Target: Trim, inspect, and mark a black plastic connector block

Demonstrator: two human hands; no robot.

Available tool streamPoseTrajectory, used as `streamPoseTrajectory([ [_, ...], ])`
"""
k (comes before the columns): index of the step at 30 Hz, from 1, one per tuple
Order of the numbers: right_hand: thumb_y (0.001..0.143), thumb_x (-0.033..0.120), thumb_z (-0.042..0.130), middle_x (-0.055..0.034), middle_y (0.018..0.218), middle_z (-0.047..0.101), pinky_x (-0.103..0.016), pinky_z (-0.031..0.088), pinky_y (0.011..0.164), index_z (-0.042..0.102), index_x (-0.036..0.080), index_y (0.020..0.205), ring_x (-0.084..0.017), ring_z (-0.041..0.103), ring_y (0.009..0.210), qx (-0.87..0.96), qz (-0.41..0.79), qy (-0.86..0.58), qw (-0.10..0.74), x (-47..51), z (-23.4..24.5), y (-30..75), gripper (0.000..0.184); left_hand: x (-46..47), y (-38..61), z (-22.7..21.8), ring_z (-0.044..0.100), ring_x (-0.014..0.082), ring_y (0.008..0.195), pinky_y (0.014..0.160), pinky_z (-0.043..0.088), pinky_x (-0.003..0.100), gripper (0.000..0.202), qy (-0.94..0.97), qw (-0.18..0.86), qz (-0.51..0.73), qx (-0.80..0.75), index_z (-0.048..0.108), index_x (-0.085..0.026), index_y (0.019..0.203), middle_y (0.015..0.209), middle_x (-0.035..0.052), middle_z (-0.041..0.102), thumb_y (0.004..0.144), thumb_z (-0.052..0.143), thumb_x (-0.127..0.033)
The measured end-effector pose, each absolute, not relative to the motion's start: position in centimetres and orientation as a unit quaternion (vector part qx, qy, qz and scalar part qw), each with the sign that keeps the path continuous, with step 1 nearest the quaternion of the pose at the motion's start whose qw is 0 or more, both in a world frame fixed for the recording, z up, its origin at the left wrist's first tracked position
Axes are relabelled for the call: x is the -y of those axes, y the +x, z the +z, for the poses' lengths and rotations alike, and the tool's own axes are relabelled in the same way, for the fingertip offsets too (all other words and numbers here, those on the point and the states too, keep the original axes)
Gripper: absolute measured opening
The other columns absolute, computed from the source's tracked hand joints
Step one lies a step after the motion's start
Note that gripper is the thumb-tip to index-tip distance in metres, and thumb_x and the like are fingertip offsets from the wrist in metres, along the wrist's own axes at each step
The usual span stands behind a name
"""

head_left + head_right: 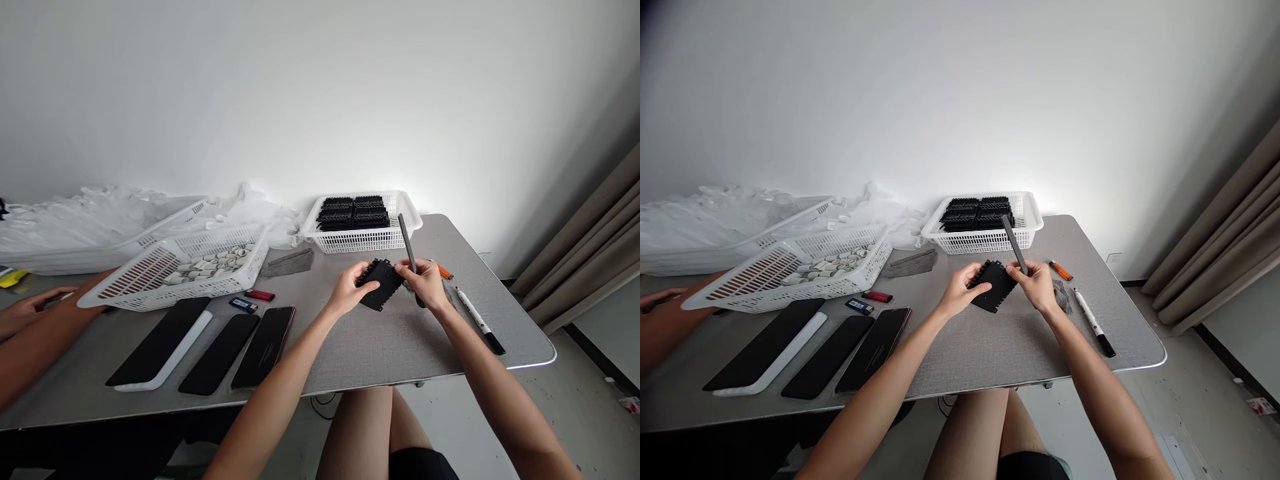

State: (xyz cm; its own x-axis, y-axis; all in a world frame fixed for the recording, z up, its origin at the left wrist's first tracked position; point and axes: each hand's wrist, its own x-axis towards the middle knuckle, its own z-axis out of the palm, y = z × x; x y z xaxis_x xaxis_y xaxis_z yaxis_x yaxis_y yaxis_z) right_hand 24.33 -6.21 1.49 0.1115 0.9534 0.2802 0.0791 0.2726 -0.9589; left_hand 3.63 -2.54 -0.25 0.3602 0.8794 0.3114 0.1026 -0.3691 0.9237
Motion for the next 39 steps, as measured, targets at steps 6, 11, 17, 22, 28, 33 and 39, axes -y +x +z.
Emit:
streamPoseTrajectory([
  [6, 0.071, 0.065, 0.072, 0.0069, 0.054, 0.033, -0.025, 0.02, 0.046, 0.07, 0.013, 0.084, -0.007, 0.027, 0.049, 0.535, 0.384, -0.48, 0.579, 6.3, 1.6, 24.6, 0.054, 2.3, 3.4, -0.4, 0.069, 0.0239, 0.091, 0.081, 0.051, 0.033, 0.038, 0.678, 0.424, 0.494, -0.343, 0.065, -0.021, 0.104, 0.095, 0.0073, 0.073, 0.073, 0.08, -0.035],
  [11, 0.072, 0.063, 0.073, 0.0071, 0.055, 0.033, -0.025, 0.023, 0.046, 0.067, 0.016, 0.079, -0.007, 0.026, 0.049, 0.552, 0.415, -0.442, 0.573, 6.5, 1.8, 24.5, 0.049, 2.4, 3.4, -0.3, 0.068, 0.0233, 0.089, 0.078, 0.049, 0.031, 0.036, 0.683, 0.362, 0.524, -0.359, 0.064, -0.023, 0.103, 0.097, 0.0066, 0.072, 0.073, 0.08, -0.033],
  [17, 0.071, 0.065, 0.073, 0.0063, 0.058, 0.035, -0.024, 0.023, 0.047, 0.067, 0.015, 0.081, -0.007, 0.028, 0.051, 0.569, 0.418, -0.445, 0.551, 6.4, 1.5, 24.3, 0.051, 2.7, 3.5, -0.2, 0.064, 0.0185, 0.081, 0.078, 0.046, 0.031, 0.017, 0.726, 0.265, 0.528, -0.352, 0.054, -0.023, 0.085, 0.087, 0.0021, 0.07, 0.078, 0.069, -0.022],
  [22, 0.079, 0.069, 0.062, 0.0062, 0.056, 0.034, -0.025, 0.022, 0.049, 0.067, 0.016, 0.085, -0.008, 0.028, 0.051, 0.58, 0.415, -0.447, 0.54, 6.7, 1.7, 24.3, 0.054, 2.6, 3.2, -0.4, 0.064, 0.0205, 0.085, 0.082, 0.045, 0.034, 0.018, 0.714, 0.211, 0.558, -0.368, 0.052, -0.024, 0.077, 0.087, 0.0037, 0.071, 0.074, 0.063, -0.01],
  [28, 0.086, 0.072, 0.05, 0.0046, 0.054, 0.037, -0.026, 0.022, 0.05, 0.066, 0.017, 0.075, -0.01, 0.031, 0.051, 0.66, 0.375, -0.465, 0.455, 6.9, 1.3, 24.0, 0.058, 2.5, 3.0, -0.1, 0.063, 0.0212, 0.084, 0.083, 0.048, 0.036, 0.012, 0.672, 0.218, 0.602, -0.372, 0.062, -0.024, 0.08, 0.084, 0.0038, 0.069, 0.075, 0.071, -0.02],
  [33, 0.087, 0.071, 0.048, 0.0045, 0.055, 0.037, -0.026, 0.021, 0.052, 0.058, 0.018, 0.065, -0.01, 0.032, 0.053, 0.703, 0.324, -0.475, 0.418, 7.1, 1.1, 23.4, 0.058, 2.6, 2.9, 0.3, 0.063, 0.0216, 0.083, 0.08, 0.05, 0.035, 0.005, 0.677, 0.174, 0.61, -0.372, 0.069, -0.024, 0.081, 0.082, 0.0047, 0.068, 0.077, 0.072, -0.025],
  [39, 0.089, 0.068, 0.048, 0.0042, 0.056, 0.037, -0.026, 0.021, 0.052, 0.056, 0.019, 0.066, -0.01, 0.031, 0.053, 0.707, 0.318, -0.468, 0.425, 7.4, 1.3, 23.2, 0.056, 2.7, 2.9, 0.4, 0.063, 0.0209, 0.078, 0.077, 0.051, 0.033, 0.014, 0.639, 0.219, 0.628, -0.386, 0.071, -0.023, 0.08, 0.078, 0.0038, 0.068, 0.073, 0.078, -0.032],
])
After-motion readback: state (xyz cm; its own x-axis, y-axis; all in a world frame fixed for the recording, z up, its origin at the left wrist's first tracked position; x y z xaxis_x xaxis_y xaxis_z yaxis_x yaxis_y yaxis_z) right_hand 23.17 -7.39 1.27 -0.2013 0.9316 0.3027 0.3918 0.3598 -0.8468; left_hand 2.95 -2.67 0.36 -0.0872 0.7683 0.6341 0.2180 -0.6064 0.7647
